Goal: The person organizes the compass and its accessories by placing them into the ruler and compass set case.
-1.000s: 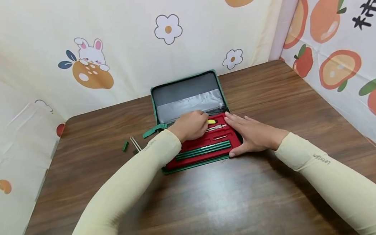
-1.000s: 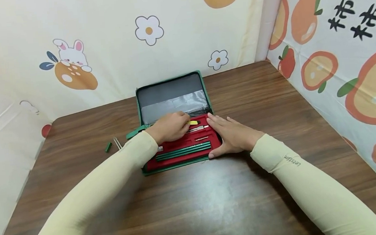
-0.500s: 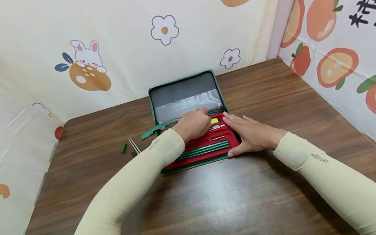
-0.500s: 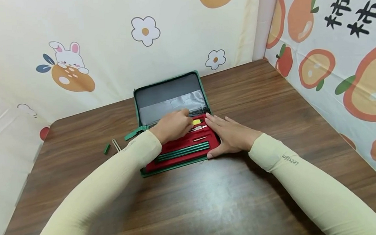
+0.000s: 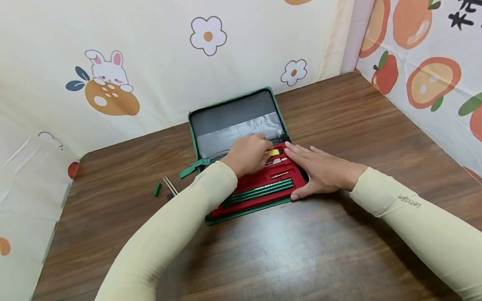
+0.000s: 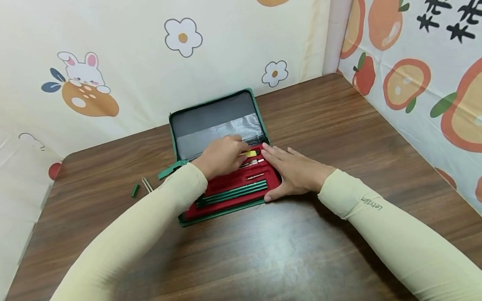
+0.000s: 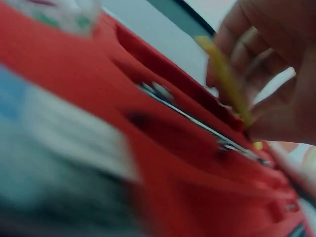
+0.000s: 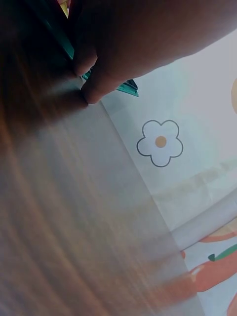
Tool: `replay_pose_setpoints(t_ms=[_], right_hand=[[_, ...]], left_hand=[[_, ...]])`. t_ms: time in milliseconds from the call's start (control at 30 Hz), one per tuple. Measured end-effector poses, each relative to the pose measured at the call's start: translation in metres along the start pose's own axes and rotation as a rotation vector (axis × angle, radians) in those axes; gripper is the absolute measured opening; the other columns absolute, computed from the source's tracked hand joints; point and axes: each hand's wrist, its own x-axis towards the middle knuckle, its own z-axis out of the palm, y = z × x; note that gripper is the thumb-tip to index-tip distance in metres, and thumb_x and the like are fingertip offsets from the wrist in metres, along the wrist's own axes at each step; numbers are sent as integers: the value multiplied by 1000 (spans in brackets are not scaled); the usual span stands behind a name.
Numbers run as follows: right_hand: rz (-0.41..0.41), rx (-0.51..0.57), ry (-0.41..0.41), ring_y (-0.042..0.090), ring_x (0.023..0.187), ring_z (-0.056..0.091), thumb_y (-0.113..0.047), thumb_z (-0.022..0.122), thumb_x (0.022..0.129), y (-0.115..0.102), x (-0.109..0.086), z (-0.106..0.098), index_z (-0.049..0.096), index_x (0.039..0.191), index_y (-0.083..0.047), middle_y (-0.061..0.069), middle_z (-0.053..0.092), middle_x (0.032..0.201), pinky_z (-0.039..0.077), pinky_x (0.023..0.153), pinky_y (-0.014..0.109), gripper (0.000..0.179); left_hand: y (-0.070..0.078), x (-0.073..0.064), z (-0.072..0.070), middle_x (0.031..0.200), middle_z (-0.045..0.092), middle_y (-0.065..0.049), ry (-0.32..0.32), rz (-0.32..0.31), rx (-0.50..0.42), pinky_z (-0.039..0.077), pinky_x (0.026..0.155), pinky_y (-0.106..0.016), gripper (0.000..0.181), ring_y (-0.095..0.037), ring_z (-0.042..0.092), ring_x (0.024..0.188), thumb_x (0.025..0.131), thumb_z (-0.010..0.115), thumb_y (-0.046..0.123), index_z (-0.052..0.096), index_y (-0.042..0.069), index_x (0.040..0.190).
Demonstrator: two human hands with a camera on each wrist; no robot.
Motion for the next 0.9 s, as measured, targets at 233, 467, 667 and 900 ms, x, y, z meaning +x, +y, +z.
replay_pose_setpoints(t_ms=[233,467,667,900], right_hand=[[-25,3,-1,28,151,16,-80,65,75,-6,5,-2,16,161,-6,9,8,168,13,118,59,124],[-19,-11,-14,31,151,15,-82,64,74,-7,8,-1,15,161,-5,10,7,168,13,118,59,126],[-4,6,-18,33,151,15,-82,65,73,-7,8,0,16,161,-6,9,8,168,11,118,60,126],[30,20,-18,36,150,17,-81,67,71,-2,5,1,17,161,-8,10,9,168,12,117,61,127]], left_hand=[[-7,-4,-6,99,69,1,-30,-105,-153,55,77,-32,13,-13,61,88,98,62,19,75,16,101],[-16,-3,-7,88,68,3,-80,-191,-323,50,77,-30,11,-14,59,82,96,67,22,71,15,89],[-22,-14,-10,83,66,5,-107,-211,-310,48,71,-29,19,-13,57,79,97,67,36,71,19,90],[-39,-34,-19,93,67,1,-62,-207,-264,51,78,-31,22,-14,58,85,97,68,35,74,15,104]])
